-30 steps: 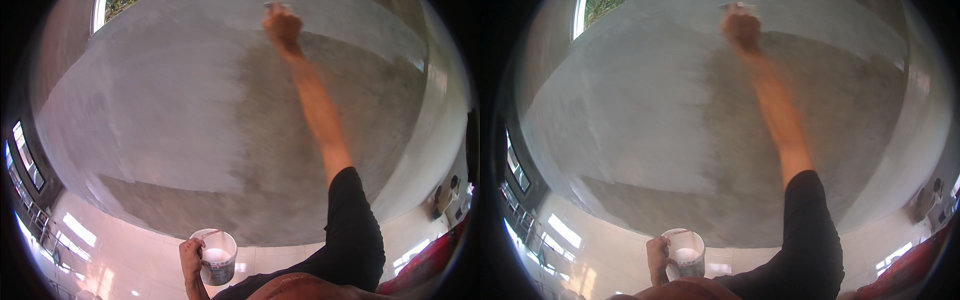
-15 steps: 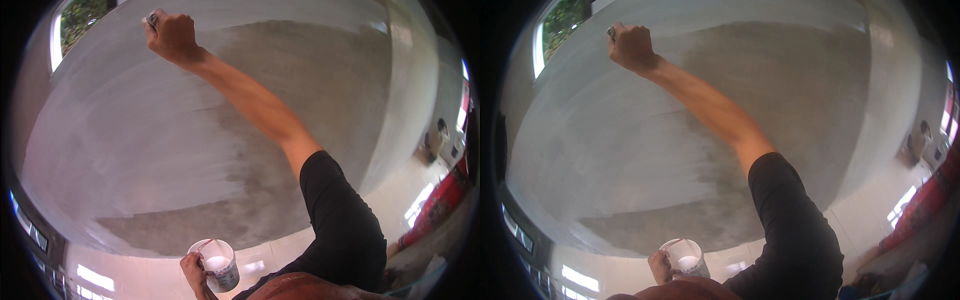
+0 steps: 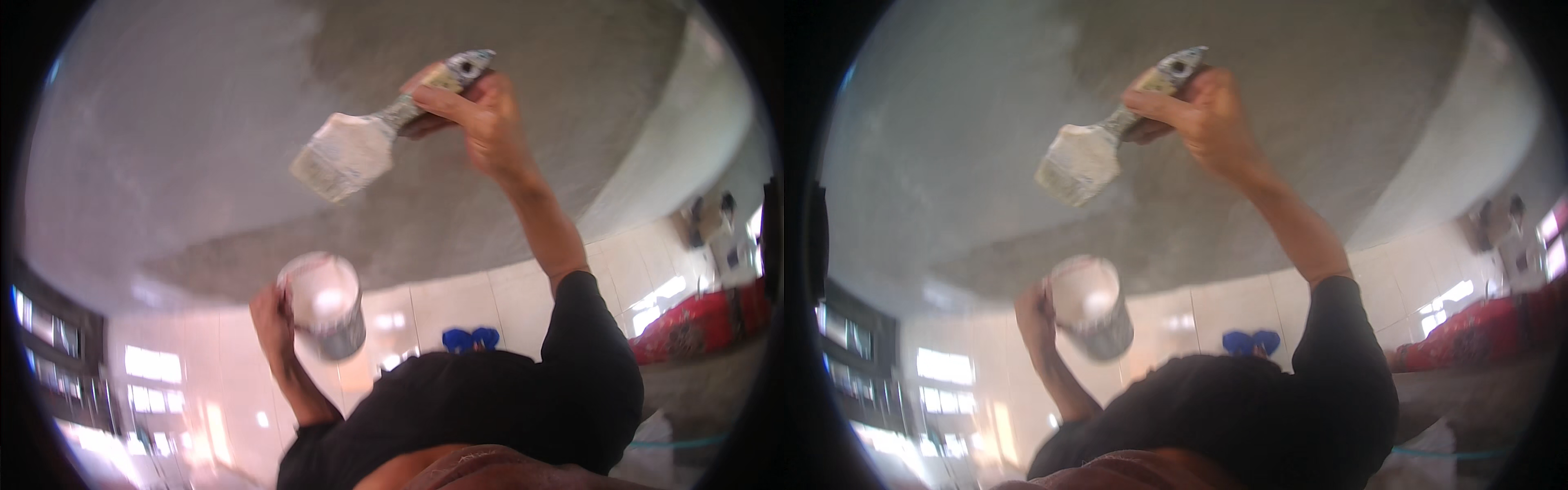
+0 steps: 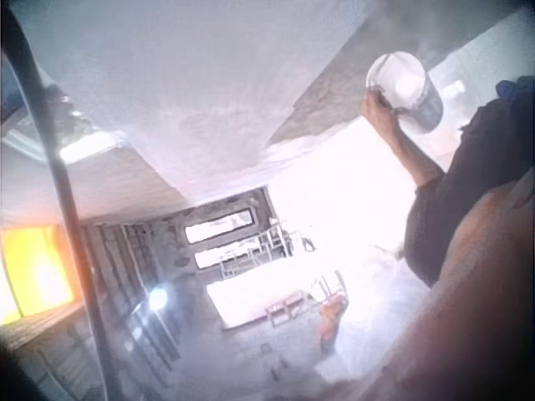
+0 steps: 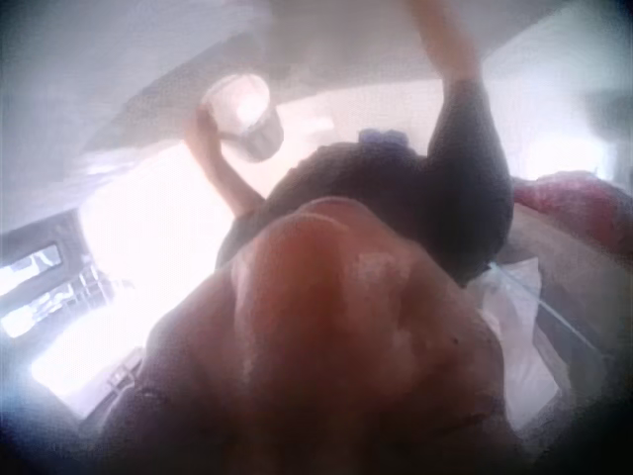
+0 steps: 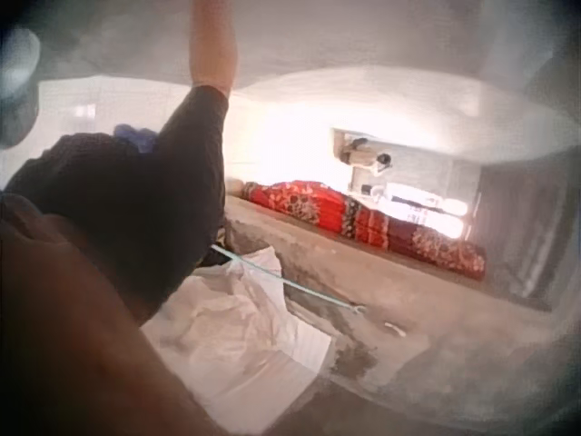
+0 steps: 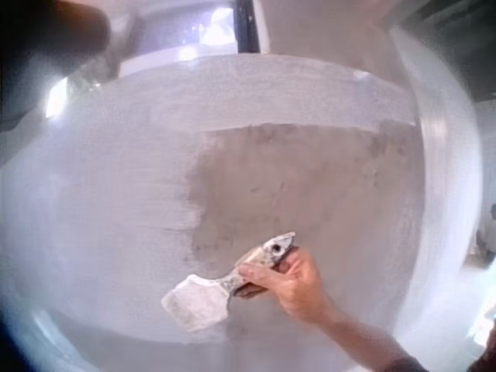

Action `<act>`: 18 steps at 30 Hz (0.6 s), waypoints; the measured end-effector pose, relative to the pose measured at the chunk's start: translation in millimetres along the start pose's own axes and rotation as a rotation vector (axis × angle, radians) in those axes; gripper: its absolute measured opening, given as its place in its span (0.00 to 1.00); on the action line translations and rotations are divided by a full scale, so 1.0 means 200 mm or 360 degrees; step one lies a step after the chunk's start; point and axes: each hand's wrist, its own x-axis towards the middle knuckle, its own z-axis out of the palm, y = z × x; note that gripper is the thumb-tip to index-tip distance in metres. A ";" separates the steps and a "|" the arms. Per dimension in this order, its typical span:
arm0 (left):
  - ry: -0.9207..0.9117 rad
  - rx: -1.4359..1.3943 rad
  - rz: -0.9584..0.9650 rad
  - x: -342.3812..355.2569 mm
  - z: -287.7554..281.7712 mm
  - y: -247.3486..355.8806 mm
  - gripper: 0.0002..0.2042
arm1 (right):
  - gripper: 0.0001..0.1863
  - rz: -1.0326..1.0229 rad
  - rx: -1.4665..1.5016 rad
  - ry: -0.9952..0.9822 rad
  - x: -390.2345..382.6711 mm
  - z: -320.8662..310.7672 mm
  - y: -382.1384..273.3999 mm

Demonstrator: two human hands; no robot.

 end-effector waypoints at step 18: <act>-0.0651 -0.1355 -0.0955 0.23 0.13 0.79 0.13 | 0.13 0.0541 -0.0923 -0.1170 -0.58 -0.01 0.49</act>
